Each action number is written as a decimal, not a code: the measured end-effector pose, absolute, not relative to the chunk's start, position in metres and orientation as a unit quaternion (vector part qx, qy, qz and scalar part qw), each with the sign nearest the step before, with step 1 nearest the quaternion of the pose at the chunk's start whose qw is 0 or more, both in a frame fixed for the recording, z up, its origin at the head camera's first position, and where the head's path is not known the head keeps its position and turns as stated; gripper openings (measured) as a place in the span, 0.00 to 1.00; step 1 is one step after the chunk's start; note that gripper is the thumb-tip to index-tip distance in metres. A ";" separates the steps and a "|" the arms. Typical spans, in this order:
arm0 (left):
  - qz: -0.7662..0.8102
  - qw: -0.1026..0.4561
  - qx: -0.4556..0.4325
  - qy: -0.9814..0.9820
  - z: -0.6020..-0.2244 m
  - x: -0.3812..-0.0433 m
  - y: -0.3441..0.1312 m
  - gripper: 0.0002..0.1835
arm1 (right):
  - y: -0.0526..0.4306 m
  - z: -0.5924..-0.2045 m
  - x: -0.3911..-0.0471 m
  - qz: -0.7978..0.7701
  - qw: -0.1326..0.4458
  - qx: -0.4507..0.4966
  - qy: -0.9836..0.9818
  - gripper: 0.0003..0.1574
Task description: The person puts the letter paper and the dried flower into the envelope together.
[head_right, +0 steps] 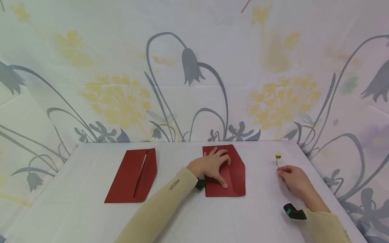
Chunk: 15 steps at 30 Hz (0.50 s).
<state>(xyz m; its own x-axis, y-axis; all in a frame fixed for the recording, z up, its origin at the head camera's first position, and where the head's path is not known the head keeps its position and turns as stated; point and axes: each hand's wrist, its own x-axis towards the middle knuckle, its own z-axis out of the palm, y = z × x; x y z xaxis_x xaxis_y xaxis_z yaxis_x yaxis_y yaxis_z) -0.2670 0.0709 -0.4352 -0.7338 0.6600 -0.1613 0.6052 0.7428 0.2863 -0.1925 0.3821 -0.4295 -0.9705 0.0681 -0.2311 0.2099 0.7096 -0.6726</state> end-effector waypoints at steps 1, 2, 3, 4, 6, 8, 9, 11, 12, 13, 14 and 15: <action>0.108 0.127 0.342 0.925 -0.435 -0.267 0.071 0.39 | 0.382 -0.429 -0.192 -0.387 0.096 0.076 0.914 0.24; 0.107 0.126 0.342 0.925 -0.435 -0.267 0.071 0.39 | 0.382 -0.429 -0.192 -0.398 0.096 0.075 0.909 0.24; 0.106 0.126 0.341 0.925 -0.435 -0.267 0.071 0.39 | 0.382 -0.429 -0.191 -0.410 0.096 0.075 0.904 0.24; 0.105 0.125 0.341 0.926 -0.435 -0.267 0.071 0.39 | 0.382 -0.429 -0.191 -0.417 0.095 0.074 0.901 0.24; 0.105 0.124 0.341 0.926 -0.435 -0.267 0.071 0.39 | 0.381 -0.428 -0.190 -0.430 0.093 0.074 0.895 0.26; 0.105 0.123 0.341 0.926 -0.435 -0.267 0.071 0.39 | 0.379 -0.426 -0.189 -0.442 0.090 0.071 0.890 0.29; 0.105 0.122 0.341 0.926 -0.435 -0.267 0.071 0.39 | 0.378 -0.425 -0.189 -0.450 0.089 0.069 0.886 0.31; 0.106 0.121 0.341 0.926 -0.435 -0.266 0.071 0.39 | 0.375 -0.423 -0.188 -0.461 0.083 0.061 0.881 0.33; 0.106 0.120 0.341 0.926 -0.436 -0.266 0.071 0.39 | 0.373 -0.422 -0.189 -0.468 0.080 0.057 0.878 0.33; 0.105 0.120 0.341 0.927 -0.436 -0.266 0.071 0.39 | 0.371 -0.421 -0.189 -0.475 0.076 0.052 0.875 0.33; 0.105 0.120 0.340 0.927 -0.436 -0.266 0.071 0.39 | 0.369 -0.420 -0.189 -0.484 0.074 0.047 0.871 0.34; 0.105 0.119 0.340 0.927 -0.436 -0.266 0.071 0.39 | 0.367 -0.419 -0.189 -0.493 0.073 0.042 0.866 0.34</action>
<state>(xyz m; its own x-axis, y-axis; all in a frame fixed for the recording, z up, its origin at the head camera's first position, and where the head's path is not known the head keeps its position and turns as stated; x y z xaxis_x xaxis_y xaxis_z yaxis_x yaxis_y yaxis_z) -0.2657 0.0709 -0.4361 -0.7397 0.6561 -0.1496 0.6058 0.7460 0.2767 -0.1891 0.3672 -0.4193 -0.9859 0.0009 -0.1671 0.1442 0.5103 -0.8479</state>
